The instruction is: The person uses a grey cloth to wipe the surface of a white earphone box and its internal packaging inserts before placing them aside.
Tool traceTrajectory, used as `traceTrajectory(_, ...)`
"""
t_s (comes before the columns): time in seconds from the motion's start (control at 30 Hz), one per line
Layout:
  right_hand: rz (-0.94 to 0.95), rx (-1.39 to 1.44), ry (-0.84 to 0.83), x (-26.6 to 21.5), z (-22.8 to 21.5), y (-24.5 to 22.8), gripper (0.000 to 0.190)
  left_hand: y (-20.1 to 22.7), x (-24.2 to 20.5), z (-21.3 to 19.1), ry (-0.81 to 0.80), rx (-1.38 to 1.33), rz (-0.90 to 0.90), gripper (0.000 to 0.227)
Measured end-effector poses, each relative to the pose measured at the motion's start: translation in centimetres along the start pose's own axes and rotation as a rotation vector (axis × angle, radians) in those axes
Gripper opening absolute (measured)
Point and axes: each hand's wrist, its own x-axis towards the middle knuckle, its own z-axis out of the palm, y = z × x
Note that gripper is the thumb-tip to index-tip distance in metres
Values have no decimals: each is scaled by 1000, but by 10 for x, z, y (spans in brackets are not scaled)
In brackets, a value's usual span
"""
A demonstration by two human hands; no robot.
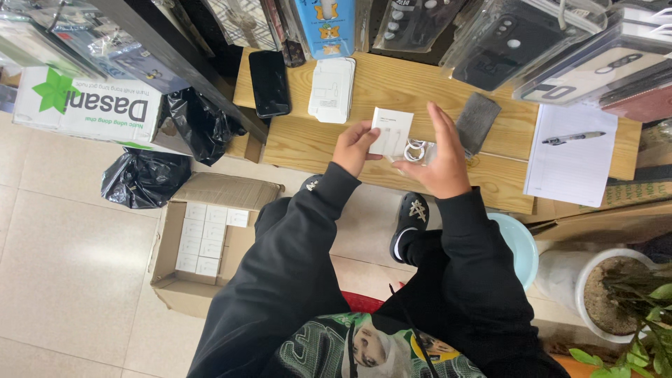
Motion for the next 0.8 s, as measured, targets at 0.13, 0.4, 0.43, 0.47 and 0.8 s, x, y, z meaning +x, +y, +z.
traceTrajectory(0.13,165,56,-19,-23,-19,-16,68,28,-31,-14,-18,-87,33,28)
traceTrajectory(0.4,430,-15,-43,-126,-24,-16,27,7,-69,-59,-207,-462,144,42)
traceTrajectory(0.43,428,-10,-50,-132,-26,-20,27,3,-70,-62,-198,-462,146,42)
traceTrajectory(0.47,475,-11,-49,-139,-28,-24,24,-1,-72,-65,-285,-587,92,44)
traceTrajectory(0.8,642,145,-54,-157,-20,-54,17,36,-126,-63,-306,-784,31,51)
